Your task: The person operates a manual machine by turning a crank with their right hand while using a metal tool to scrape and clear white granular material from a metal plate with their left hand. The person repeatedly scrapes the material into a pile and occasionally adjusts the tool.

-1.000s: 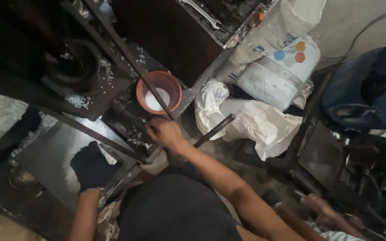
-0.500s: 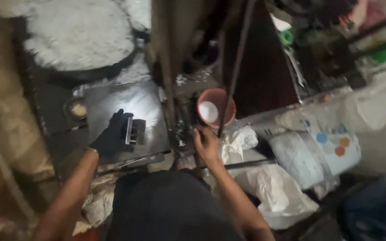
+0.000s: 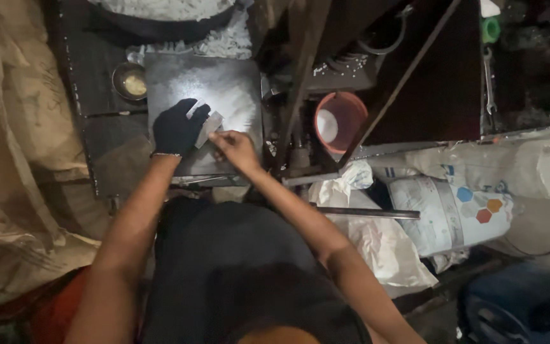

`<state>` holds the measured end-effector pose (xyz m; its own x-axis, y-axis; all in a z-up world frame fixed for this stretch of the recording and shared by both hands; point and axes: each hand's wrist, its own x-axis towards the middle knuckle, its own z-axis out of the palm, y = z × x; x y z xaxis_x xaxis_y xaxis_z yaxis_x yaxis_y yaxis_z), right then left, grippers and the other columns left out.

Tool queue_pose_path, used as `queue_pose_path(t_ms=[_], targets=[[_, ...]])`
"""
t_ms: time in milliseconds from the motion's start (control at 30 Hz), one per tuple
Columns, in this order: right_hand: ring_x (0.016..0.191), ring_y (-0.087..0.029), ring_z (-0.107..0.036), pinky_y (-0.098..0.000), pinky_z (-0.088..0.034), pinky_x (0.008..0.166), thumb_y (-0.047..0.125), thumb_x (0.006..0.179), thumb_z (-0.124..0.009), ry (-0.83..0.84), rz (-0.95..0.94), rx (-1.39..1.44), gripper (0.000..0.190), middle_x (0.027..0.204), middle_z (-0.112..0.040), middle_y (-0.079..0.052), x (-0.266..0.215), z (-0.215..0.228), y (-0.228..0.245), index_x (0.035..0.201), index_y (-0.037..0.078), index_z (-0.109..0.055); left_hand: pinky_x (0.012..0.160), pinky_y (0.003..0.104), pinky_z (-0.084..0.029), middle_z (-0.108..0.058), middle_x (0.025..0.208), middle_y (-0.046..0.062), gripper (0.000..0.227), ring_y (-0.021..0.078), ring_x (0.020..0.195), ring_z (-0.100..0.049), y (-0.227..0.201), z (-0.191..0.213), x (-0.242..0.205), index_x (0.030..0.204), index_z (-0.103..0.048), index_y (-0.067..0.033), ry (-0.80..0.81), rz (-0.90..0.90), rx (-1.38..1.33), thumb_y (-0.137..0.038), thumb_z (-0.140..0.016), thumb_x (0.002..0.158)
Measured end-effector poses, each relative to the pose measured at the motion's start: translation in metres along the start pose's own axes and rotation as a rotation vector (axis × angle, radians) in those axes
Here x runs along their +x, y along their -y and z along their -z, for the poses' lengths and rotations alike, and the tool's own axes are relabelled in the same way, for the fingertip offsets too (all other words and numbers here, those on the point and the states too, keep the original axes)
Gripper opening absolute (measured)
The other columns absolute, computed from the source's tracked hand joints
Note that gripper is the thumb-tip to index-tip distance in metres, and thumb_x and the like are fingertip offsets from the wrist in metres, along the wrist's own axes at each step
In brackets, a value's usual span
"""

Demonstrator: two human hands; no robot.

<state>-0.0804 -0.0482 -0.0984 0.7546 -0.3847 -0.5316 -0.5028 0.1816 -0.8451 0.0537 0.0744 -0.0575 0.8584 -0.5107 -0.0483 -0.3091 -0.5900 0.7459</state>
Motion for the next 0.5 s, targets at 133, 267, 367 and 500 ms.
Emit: queue_pose_path(t_ms=[133, 267, 367, 500], targets=[[0.067, -0.019, -0.07, -0.0327, -0.062, 0.062, 0.023, 0.1, -0.07, 0.04, -0.055, 0.23, 0.031, 0.086, -0.072, -0.016, 0.013, -0.005, -0.016, 0.107, -0.007, -0.07, 0.081, 0.049, -0.053, -0.075, 0.104, 0.017, 0.044, 0.0388, 0.094, -0.07, -0.006, 0.007, 0.001, 0.118, -0.075, -0.013, -0.015, -0.058, 0.028, -0.051, -0.067, 0.096], [0.07, -0.018, -0.072, -0.0325, -0.062, 0.063, 0.018, 0.097, -0.066, -0.01, -0.126, 0.353, 0.024, 0.089, -0.073, -0.01, 0.013, -0.003, -0.04, 0.11, -0.002, -0.069, 0.085, 0.046, -0.054, -0.074, 0.11, 0.016, 0.04, 0.0369, 0.098, -0.07, -0.008, 0.007, -0.004, 0.117, -0.074, -0.0099, -0.05, -0.123, -0.032, -0.046, -0.065, 0.102], [0.068, -0.018, -0.07, -0.0334, -0.062, 0.061, 0.015, 0.097, -0.067, -0.017, -0.118, 0.397, 0.022, 0.087, -0.073, -0.011, 0.02, 0.001, -0.063, 0.108, -0.004, -0.069, 0.083, 0.046, -0.054, -0.075, 0.107, 0.015, 0.036, 0.0366, 0.097, -0.07, -0.009, 0.009, -0.001, 0.114, -0.076, -0.0108, 0.001, -0.077, -0.043, -0.041, -0.064, 0.1], [0.066, -0.018, -0.069, -0.0347, -0.062, 0.061, 0.017, 0.097, -0.069, -0.048, -0.14, 0.461, 0.024, 0.085, -0.073, -0.01, 0.018, 0.003, -0.102, 0.107, -0.005, -0.072, 0.085, 0.046, -0.054, -0.074, 0.11, 0.016, 0.035, 0.0368, 0.098, -0.07, -0.014, 0.011, -0.005, 0.116, -0.075, -0.0091, -0.057, -0.157, 0.0, -0.041, -0.066, 0.103]])
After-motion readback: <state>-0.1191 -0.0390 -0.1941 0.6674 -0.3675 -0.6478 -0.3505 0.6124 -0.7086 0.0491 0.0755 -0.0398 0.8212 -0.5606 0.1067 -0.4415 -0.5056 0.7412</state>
